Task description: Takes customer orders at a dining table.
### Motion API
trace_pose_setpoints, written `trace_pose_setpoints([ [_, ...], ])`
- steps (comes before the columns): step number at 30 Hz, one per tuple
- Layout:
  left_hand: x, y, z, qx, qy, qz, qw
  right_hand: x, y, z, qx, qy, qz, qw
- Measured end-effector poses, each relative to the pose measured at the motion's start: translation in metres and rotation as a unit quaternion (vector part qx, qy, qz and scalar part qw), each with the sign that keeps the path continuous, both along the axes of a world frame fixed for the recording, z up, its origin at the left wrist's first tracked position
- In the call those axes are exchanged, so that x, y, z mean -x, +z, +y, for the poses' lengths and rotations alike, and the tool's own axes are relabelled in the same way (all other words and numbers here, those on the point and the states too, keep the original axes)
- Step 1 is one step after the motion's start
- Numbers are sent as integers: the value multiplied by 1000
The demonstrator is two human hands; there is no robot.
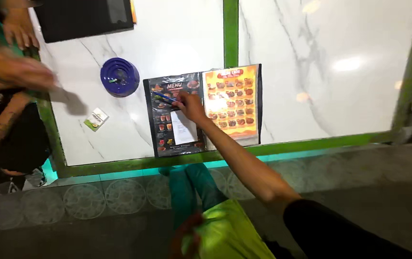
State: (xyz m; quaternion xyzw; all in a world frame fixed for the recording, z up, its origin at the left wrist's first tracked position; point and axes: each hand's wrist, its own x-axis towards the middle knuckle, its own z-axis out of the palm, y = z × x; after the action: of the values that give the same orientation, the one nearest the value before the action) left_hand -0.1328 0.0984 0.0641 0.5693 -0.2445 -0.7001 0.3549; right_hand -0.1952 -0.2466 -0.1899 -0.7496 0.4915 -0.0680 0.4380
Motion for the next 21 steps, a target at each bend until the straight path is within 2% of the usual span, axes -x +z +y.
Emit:
trace_pose_setpoints([
  [2,-10,-66,-40,-9,-11,-167,986,43,36,2,-28,-65,-152,986],
  [4,-18,-118,-82,9,-62,-276,959,90,79,15,-112,-160,-283,939],
  [7,-14,-190,-124,117,-120,-391,905,148,89,36,-271,-300,-458,792],
  [9,-8,-224,-144,152,-170,-433,872,162,82,55,-344,-380,-478,713],
  [10,-4,-237,-149,152,-195,-443,862,163,75,65,-375,-410,-455,696],
  [12,2,-256,-154,138,-221,-465,846,155,54,85,-417,-409,-374,721],
  [15,7,-276,-150,124,-227,-501,826,141,19,100,-409,-268,-281,826],
  [16,7,-281,-147,130,-224,-510,820,133,10,104,-370,-236,-281,853],
  [18,6,-287,-144,135,-227,-526,808,110,-15,109,-201,-226,-323,897],
  [20,6,-289,-143,138,-226,-534,803,81,-39,111,-53,-264,-322,908],
  [21,6,-289,-142,138,-229,-534,802,72,-48,113,-24,-269,-316,910],
])
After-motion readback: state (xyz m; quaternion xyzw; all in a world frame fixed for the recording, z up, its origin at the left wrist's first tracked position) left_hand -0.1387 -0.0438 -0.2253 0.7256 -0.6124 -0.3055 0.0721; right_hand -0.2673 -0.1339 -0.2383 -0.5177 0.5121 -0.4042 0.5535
